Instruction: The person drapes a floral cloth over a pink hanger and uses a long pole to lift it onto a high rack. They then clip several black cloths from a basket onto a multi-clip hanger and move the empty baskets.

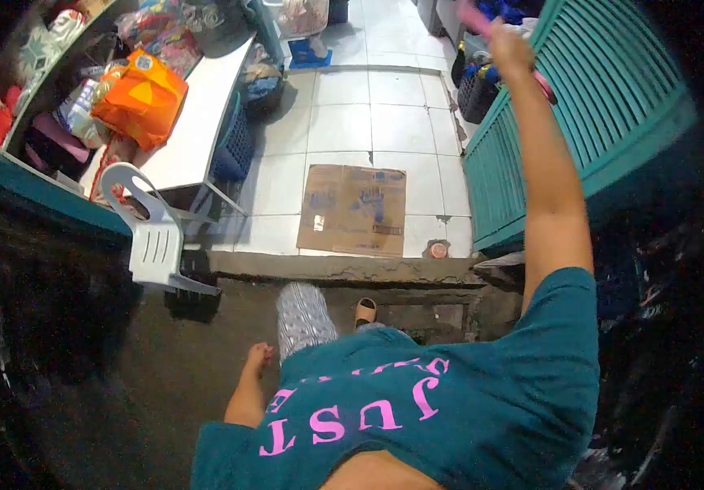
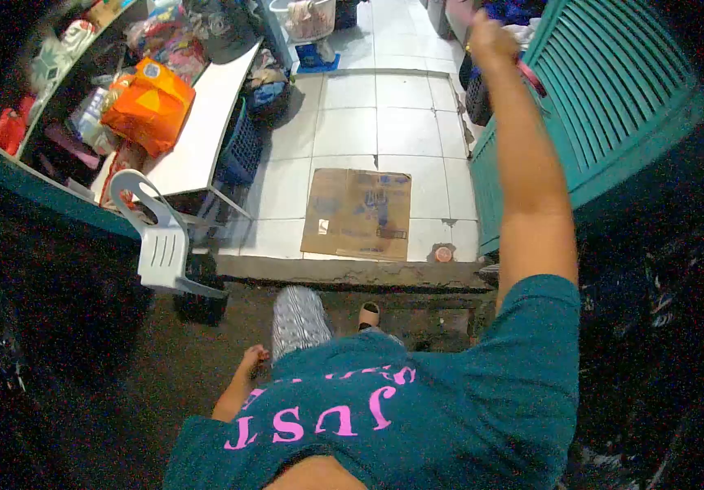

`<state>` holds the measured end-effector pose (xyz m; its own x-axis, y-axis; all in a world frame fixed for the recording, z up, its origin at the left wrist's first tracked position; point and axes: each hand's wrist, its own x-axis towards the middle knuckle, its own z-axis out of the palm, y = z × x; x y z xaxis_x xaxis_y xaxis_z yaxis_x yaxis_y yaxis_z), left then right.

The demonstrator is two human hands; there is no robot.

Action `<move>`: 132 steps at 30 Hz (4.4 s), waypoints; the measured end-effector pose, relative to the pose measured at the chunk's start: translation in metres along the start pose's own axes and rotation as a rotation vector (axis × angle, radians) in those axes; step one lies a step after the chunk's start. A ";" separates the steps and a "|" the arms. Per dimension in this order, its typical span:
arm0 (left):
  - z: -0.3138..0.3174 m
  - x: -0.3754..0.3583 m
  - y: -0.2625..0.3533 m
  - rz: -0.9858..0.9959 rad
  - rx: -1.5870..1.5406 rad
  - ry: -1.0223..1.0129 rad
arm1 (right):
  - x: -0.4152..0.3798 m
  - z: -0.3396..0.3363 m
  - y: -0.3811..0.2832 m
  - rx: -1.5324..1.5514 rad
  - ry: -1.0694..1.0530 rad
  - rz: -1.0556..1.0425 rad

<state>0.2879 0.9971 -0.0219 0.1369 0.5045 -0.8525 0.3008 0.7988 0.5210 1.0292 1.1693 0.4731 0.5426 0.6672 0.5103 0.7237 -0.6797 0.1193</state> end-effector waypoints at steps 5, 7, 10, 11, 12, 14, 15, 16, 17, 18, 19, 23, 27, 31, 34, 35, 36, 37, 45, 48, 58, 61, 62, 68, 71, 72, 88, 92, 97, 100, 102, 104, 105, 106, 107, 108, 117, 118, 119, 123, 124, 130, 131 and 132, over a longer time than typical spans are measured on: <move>0.060 -0.004 0.073 -0.034 -0.362 0.254 | 0.113 0.051 -0.011 0.411 0.732 -0.131; 0.059 0.021 0.077 0.001 -0.183 0.008 | 0.105 0.048 -0.060 0.920 0.616 -0.041; 0.062 0.059 0.126 -0.037 -0.200 0.092 | 0.117 0.127 -0.103 0.360 0.524 -0.310; 0.062 0.069 0.148 -0.061 -0.208 0.139 | 0.113 0.143 -0.127 0.303 0.244 -0.222; 0.062 0.078 0.175 -0.086 -0.216 0.186 | 0.115 0.165 -0.148 0.246 -0.081 -0.183; 0.052 0.112 0.219 -0.209 -0.234 0.179 | 0.117 0.208 -0.193 0.319 -0.505 -0.077; 0.039 0.142 0.233 -0.296 -0.237 0.121 | 0.113 0.232 -0.209 0.469 -0.632 -0.177; 0.011 0.181 0.234 -0.430 -0.233 -0.042 | 0.110 0.247 -0.224 0.570 -0.745 -0.217; 0.027 0.187 0.285 -0.252 -0.238 0.067 | 0.117 0.264 -0.231 0.741 -0.853 -0.292; 0.036 0.198 0.358 -0.078 -0.226 0.182 | 0.133 0.260 -0.241 0.909 -1.004 -0.388; 0.022 0.219 0.409 0.084 -0.048 0.147 | 0.152 0.243 -0.249 0.927 -1.014 -0.390; 0.040 0.263 0.607 0.321 0.079 0.230 | 0.233 0.179 -0.239 1.437 -1.561 -0.232; 0.095 0.271 0.727 0.447 -0.014 0.233 | 0.281 0.222 -0.219 1.787 -1.628 -0.128; 0.115 0.323 0.713 0.368 0.150 0.162 | 0.300 0.292 -0.225 1.595 -1.751 0.053; 0.132 0.337 0.662 0.170 0.261 0.177 | 0.322 0.381 -0.223 1.318 -1.611 0.074; 0.134 0.336 0.638 0.013 0.036 0.073 | 0.327 0.410 -0.217 1.160 -1.502 0.037; 0.130 0.342 0.610 -0.056 0.042 0.013 | 0.335 0.437 -0.208 1.147 -1.500 0.032; 0.130 0.343 0.593 -0.043 0.027 0.009 | 0.349 0.463 -0.199 0.808 -1.048 -0.195; 0.145 0.347 0.615 -0.133 -0.306 0.160 | 0.515 0.488 -0.189 0.521 -0.276 0.085; 0.162 0.382 0.668 -0.230 -0.442 0.219 | 0.524 0.502 -0.188 1.168 -0.268 0.339; 0.209 0.571 1.039 0.216 -0.134 0.172 | 0.526 0.539 -0.264 1.677 -0.498 0.666; 0.274 0.605 1.166 0.333 -0.218 0.017 | 0.564 0.618 -0.269 1.612 -0.630 0.644; 0.294 0.610 1.200 0.393 -0.232 -0.020 | 0.575 0.646 -0.273 1.453 -0.568 0.465; 0.343 0.631 1.317 0.452 -0.186 -0.049 | 0.692 0.642 -0.317 1.599 -0.825 0.441; 0.331 0.664 1.356 0.484 -0.197 0.090 | 0.759 0.663 -0.347 1.555 -0.907 0.239; 0.330 0.658 1.379 0.475 -0.237 0.097 | 0.780 0.665 -0.364 1.584 -0.892 0.171; 0.329 0.749 1.526 0.254 -0.101 0.029 | 0.939 0.734 -0.542 1.422 -1.262 -0.020; 0.313 0.743 1.507 0.160 -0.762 -0.196 | 0.974 0.782 -0.567 1.522 -1.602 -0.039; 0.340 0.746 1.484 0.251 -1.091 -0.194 | 1.008 0.811 -0.641 1.577 -2.034 -0.203; 0.361 0.729 1.470 0.498 -1.268 -0.100 | 0.997 0.829 -0.677 1.389 -2.229 -0.483; 0.379 0.717 1.477 0.605 -1.513 -0.070 | 0.985 0.836 -0.695 1.269 -2.154 -0.743; 0.395 0.713 1.449 0.626 -1.666 -0.011 | 0.962 0.845 -0.698 1.321 -2.131 -0.722; 0.402 0.711 1.432 0.651 -1.797 0.025 | 0.950 0.855 -0.699 1.394 -2.079 -0.687; 0.406 0.716 1.412 0.341 -1.954 0.407 | 0.933 0.881 -0.698 1.228 -1.975 -0.763; 0.410 0.717 1.404 0.203 -1.752 0.715 | 0.933 0.878 -0.697 1.222 -1.981 -0.772; 0.414 0.720 1.398 0.064 -1.519 0.991 | 0.934 0.872 -0.694 1.265 -1.667 -0.927; 0.413 0.762 1.488 0.626 0.325 1.225 | 0.943 0.828 -0.682 1.282 -1.719 -0.860; 0.409 0.767 1.501 0.622 0.455 1.299 | 0.939 0.827 -0.681 1.351 -1.731 -0.830; 0.404 0.773 1.509 0.663 0.455 1.291 | 0.931 0.836 -0.680 1.441 -1.655 -0.887; 0.378 0.763 1.532 0.611 0.505 1.106 | 0.932 0.826 -0.679 1.323 -1.521 -0.790; 0.377 0.749 1.542 0.573 0.399 0.973 | 0.927 0.840 -0.679 1.325 -1.516 -0.780; 0.383 0.658 1.601 0.319 0.540 1.135 | 0.976 0.800 -0.694 1.639 -1.816 -0.256; 0.382 0.638 1.618 0.276 0.507 1.159 | 0.987 0.790 -0.697 1.648 -1.819 -0.251; 0.382 0.617 1.636 0.275 0.516 1.162 | 0.998 0.782 -0.700 1.664 -1.884 -0.259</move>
<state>1.2254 2.4896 0.2882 -0.5632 0.8248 -0.0503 0.7552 0.5385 0.3738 1.3978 2.5498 0.2327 -0.5734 0.7205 -0.3899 -0.0914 -0.5292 -0.8436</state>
